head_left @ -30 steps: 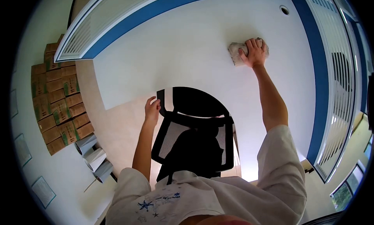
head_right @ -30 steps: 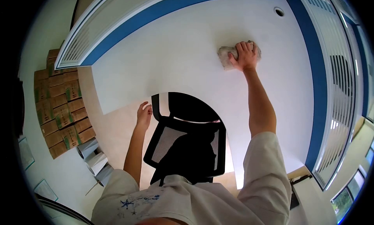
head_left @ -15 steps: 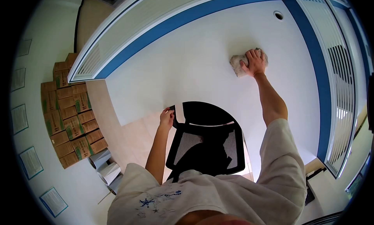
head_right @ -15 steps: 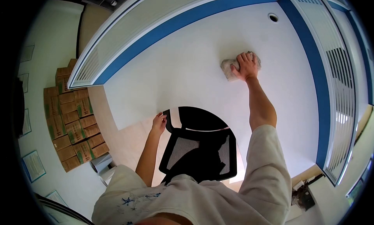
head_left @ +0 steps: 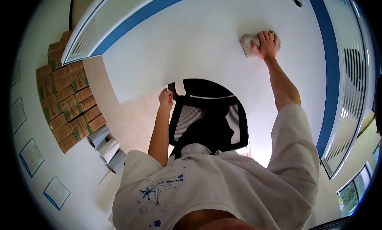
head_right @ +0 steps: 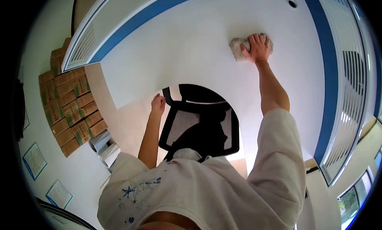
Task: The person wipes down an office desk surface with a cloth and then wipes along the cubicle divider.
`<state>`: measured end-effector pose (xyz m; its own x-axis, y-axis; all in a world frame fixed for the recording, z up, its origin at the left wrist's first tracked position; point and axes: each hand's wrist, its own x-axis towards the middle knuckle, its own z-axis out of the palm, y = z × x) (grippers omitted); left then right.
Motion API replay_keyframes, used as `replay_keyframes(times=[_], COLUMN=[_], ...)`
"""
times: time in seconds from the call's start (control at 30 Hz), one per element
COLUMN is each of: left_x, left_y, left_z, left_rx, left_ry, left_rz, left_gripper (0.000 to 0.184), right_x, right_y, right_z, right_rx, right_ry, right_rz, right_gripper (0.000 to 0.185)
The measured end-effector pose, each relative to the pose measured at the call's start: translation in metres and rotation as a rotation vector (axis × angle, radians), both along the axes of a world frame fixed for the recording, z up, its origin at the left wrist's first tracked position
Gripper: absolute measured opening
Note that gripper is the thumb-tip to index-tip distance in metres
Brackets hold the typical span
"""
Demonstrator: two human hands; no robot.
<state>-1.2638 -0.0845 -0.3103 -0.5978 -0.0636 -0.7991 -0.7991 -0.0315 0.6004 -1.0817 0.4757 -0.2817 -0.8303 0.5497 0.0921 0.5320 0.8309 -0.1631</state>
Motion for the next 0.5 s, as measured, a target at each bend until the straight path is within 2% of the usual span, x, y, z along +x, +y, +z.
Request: replay_keyframes(times=[0.13,0.17,0.27,0.3,0.33,0.4,0.43,0.5], left_x=[-0.014,-0.017,-0.032,-0.032,-0.033,-0.039,-0.039,-0.049], left_y=[-0.001,0.003,-0.010,-0.004,0.002,0.015,0.044,0.054], left_z=[-0.014,-0.014,-0.031,-0.029,-0.026,-0.012,0.015,0.013], left_rx=[0.033,0.002,0.044,-0.014,-0.018,-0.032,-0.158,-0.068], left_ry=[-0.026,-0.022,-0.143,-0.165,-0.188,-0.232,-0.210,-0.207], left_rz=[0.052,0.086,0.117,0.130,0.282,0.581,0.703,0.752], left_gripper=[0.049,0.038,0.026,0.009,0.003,0.015,0.038,0.039], right_x=[0.004,0.004,0.001,0.001,0.001,0.001,0.001,0.000], right_y=[0.001,0.001,0.001,0.002,0.003,0.004,0.005,0.004], right_z=[0.002,0.003,0.001,0.000,-0.001,-0.004,-0.004,-0.004], right_rx=[0.007,0.014,0.022,0.024,0.020,0.009,-0.009,-0.026], right_ry=[0.018,0.007,0.018,0.028,0.033,0.043,0.058,0.067], right_rz=[0.003,0.002,0.004,-0.001,0.004,0.006,0.010,-0.004], right_gripper=[0.055,0.055,0.055,0.055,0.055,0.056,0.055,0.054])
